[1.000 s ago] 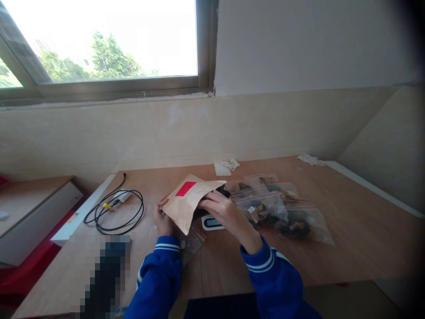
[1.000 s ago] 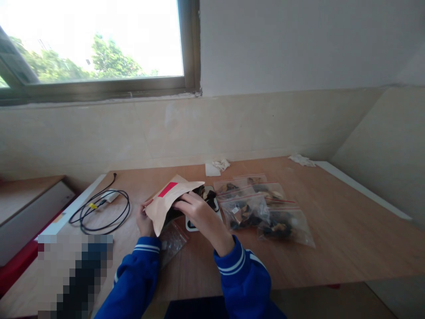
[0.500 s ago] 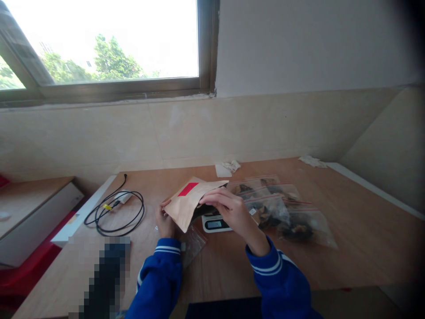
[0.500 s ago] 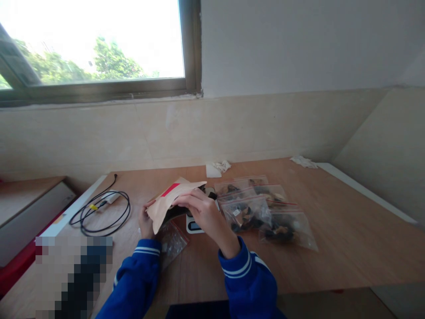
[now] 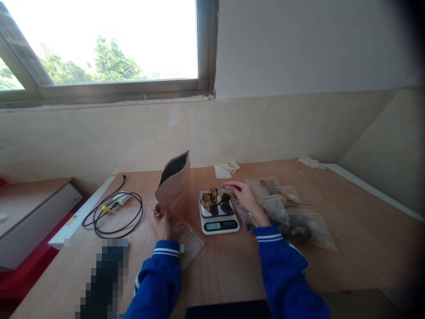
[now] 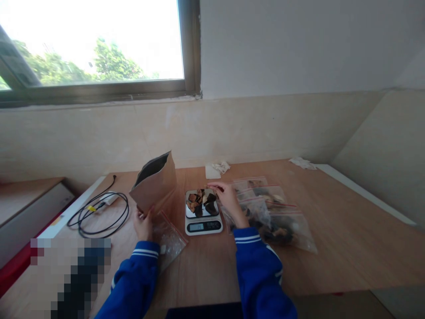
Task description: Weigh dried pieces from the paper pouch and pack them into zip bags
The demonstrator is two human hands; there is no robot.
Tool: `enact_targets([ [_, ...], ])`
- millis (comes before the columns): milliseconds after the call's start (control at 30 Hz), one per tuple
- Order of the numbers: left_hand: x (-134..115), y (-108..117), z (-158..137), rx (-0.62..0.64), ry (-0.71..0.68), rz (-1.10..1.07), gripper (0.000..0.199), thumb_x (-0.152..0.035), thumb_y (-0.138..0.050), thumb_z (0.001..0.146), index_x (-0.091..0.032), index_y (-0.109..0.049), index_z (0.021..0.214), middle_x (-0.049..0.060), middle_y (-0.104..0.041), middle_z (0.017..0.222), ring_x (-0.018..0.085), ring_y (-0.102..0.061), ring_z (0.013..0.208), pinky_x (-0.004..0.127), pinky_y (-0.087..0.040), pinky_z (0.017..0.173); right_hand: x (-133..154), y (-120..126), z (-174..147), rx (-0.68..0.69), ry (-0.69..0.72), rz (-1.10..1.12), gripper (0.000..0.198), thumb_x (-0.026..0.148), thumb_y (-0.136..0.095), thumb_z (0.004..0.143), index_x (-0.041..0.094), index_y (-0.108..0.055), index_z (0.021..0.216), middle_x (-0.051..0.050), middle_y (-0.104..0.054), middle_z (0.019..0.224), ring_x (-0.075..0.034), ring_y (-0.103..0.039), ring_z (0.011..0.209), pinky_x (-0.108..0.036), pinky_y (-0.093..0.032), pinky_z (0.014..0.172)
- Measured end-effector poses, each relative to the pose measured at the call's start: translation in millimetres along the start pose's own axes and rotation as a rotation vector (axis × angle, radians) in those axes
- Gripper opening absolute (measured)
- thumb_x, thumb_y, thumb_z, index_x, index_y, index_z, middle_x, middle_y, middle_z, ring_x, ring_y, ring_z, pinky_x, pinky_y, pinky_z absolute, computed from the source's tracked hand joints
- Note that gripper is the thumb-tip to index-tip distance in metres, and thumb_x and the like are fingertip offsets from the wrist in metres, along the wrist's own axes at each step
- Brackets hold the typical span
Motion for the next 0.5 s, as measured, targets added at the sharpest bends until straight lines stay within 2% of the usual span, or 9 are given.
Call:
enact_targets([
  [100, -1.6, -0.2, -0.8, 0.006, 0.017, 0.005, 0.043, -0.036, -0.075, 0.056, -0.016, -0.056, 0.088, 0.004, -0.064, 0.085, 0.016, -0.062, 0.077, 0.029, -0.049, 0.071, -21.9, -6.9, 13.5, 0.107, 0.011, -0.175, 0.023, 0.022, -0.051, 0.085, 0.016, -0.073, 0.092, -0.01, -0.074, 0.095, -0.021, -0.067, 0.089, -0.034, -0.05, 0.083],
  [233, -1.6, 0.2, -0.2, 0.007, 0.013, 0.016, 0.04, -0.035, -0.075, 0.055, -0.015, -0.056, 0.085, 0.002, -0.063, 0.083, 0.015, -0.06, 0.073, 0.028, -0.048, 0.068, -38.6, -15.7, 26.7, 0.201, 0.065, -0.385, 0.016, 0.016, -0.058, 0.081, 0.016, -0.073, 0.086, -0.011, -0.072, 0.094, -0.021, -0.066, 0.088, -0.033, -0.05, 0.083],
  [400, 0.1, -0.5, -0.6, 0.01, 0.024, 0.001, 0.039, -0.033, -0.074, 0.058, -0.016, -0.056, 0.088, 0.003, -0.064, 0.084, 0.016, -0.061, 0.074, 0.029, -0.048, 0.069, -51.3, -20.7, 26.5, 0.237, 0.075, -0.416, 0.014, 0.012, -0.059, 0.08, 0.016, -0.073, 0.081, -0.01, -0.07, 0.093, -0.02, -0.064, 0.085, -0.03, -0.049, 0.081],
  [500, 2.6, 0.2, -0.2, -0.004, -0.001, -0.002, 0.038, -0.03, -0.075, 0.058, -0.015, -0.057, 0.088, 0.002, -0.064, 0.081, 0.017, -0.061, 0.073, 0.03, -0.049, 0.069, -49.5, -17.6, 23.2, 0.253, 0.082, -0.428, 0.016, 0.012, -0.057, 0.081, 0.016, -0.073, 0.081, -0.01, -0.068, 0.095, -0.019, -0.064, 0.086, -0.03, -0.048, 0.082],
])
Point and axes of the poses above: each hand's wrist, its own z-axis towards the middle knuckle, its own y-axis out of the back of the hand, x = y × z, the point moved 1 cm from there along z, towards the middle knuckle
